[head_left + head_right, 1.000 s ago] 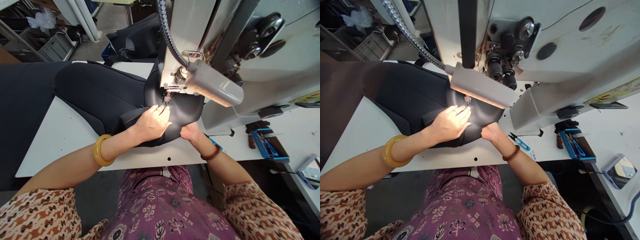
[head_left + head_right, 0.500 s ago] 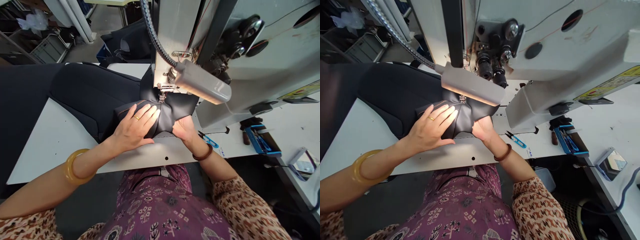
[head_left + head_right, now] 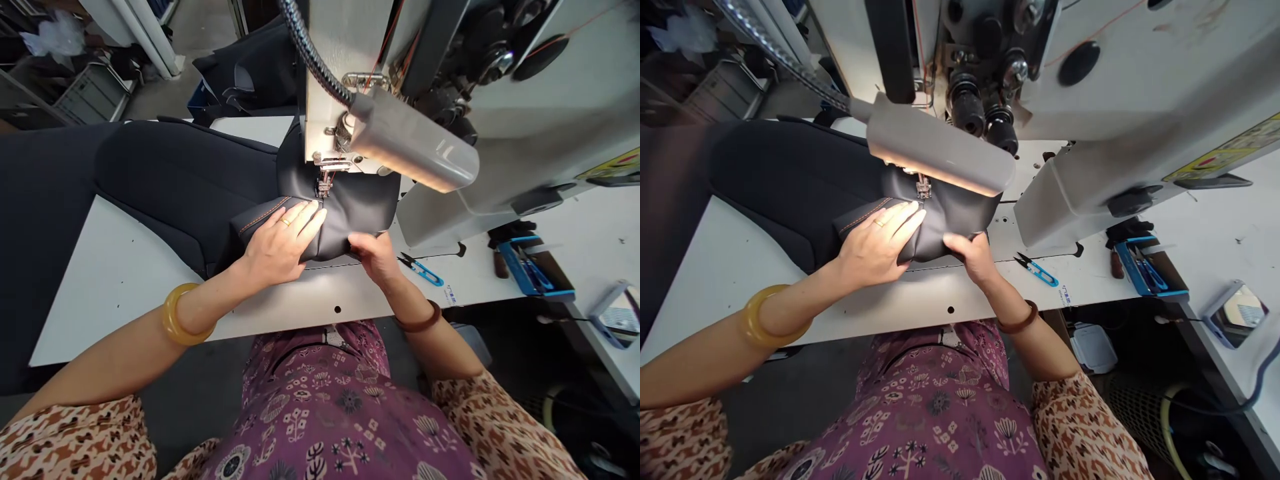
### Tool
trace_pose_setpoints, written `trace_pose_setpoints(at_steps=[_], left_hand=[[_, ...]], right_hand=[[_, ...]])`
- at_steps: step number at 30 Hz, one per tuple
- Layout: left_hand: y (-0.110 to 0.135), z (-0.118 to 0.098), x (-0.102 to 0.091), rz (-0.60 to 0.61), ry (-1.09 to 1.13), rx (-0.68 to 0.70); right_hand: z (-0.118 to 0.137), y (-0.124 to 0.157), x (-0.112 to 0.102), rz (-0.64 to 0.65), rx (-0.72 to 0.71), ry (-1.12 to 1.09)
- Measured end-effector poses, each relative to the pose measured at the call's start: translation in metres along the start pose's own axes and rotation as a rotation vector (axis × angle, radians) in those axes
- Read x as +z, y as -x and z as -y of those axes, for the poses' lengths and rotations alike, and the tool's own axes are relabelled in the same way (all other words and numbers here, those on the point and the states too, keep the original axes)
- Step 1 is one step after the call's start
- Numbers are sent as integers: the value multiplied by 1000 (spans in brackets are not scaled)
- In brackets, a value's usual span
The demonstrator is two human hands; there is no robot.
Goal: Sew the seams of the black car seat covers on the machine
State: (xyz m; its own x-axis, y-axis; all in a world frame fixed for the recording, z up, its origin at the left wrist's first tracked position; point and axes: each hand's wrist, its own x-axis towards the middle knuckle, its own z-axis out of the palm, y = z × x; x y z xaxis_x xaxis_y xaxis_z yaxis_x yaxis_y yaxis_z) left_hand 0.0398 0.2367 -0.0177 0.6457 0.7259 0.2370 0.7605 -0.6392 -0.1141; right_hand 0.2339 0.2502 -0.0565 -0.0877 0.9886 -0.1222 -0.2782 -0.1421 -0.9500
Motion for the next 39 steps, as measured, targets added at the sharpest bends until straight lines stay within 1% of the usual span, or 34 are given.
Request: trace_pose_setpoints(at_steps=[3, 6, 11, 15, 22, 30, 34, 39], left_hand=[[-3, 1, -1, -17, 4, -31], [-6, 0, -3, 12, -29, -29], [-8, -3, -8, 53, -59, 8], [-9, -3, -10, 58, -63, 9], [-13, -2, -11, 92, -85, 14], [-15, 4, -7, 34, -98, 32], [-16, 2, -6, 23, -116, 33], [-17, 0, -4, 32, -106, 25]], right_hand=[[4, -6, 7, -165, -14, 26], [3, -14, 6, -234, -17, 70], [6, -20, 1, -239, -37, 127], [9, -21, 0, -235, -94, 158], [10, -26, 1, -215, -126, 185], [16, -34, 0, -224, -101, 152], [19, -38, 0, -207, -95, 155], [22, -42, -1, -233, -70, 156]])
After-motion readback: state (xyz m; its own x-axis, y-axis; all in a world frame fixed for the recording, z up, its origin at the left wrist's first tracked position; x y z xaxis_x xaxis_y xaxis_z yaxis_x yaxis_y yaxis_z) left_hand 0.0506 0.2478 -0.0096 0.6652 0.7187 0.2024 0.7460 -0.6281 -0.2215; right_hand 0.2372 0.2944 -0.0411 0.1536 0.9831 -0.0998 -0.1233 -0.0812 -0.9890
